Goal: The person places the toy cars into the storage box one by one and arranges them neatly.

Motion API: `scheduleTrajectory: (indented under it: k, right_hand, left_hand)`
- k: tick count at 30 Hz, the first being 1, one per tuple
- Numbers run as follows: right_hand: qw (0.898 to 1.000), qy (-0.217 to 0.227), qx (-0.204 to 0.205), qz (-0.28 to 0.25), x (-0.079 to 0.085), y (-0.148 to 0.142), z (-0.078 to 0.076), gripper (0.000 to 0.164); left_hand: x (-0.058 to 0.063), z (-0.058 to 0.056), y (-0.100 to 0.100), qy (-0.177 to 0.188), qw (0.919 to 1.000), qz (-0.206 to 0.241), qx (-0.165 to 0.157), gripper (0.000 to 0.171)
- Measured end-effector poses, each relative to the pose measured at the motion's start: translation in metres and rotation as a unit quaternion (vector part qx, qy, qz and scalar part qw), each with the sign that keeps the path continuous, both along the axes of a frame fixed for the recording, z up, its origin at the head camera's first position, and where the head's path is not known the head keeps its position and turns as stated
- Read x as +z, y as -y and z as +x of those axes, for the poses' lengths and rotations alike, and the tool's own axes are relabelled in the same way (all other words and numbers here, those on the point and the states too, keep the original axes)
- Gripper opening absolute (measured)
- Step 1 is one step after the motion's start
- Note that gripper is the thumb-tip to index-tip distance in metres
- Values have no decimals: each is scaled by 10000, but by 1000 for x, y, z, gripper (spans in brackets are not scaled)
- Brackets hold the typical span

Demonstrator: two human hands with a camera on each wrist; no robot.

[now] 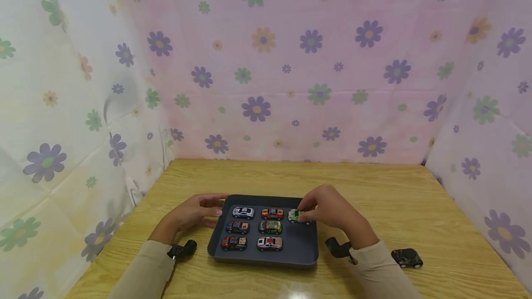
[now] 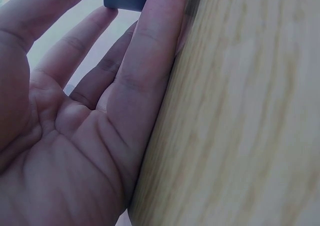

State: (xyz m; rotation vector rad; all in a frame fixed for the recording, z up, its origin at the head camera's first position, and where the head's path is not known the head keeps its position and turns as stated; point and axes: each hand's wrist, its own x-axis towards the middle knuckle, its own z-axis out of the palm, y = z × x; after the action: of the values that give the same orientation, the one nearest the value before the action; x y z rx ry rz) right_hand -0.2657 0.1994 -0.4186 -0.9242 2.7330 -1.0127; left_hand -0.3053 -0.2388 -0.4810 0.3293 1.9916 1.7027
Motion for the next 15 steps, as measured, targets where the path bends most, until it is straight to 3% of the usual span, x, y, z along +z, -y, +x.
scheduleTrajectory:
  k: [9,15]
  right_hand:
    - [9995,81,213,234,-3,3,0,17]
    - [9987,270,405,114,-4,4,2,17]
  left_hand:
    - [0,-1,1,7,10000,-30,7,61]
    - [1,0,1,-3,10000,-46,-40,63]
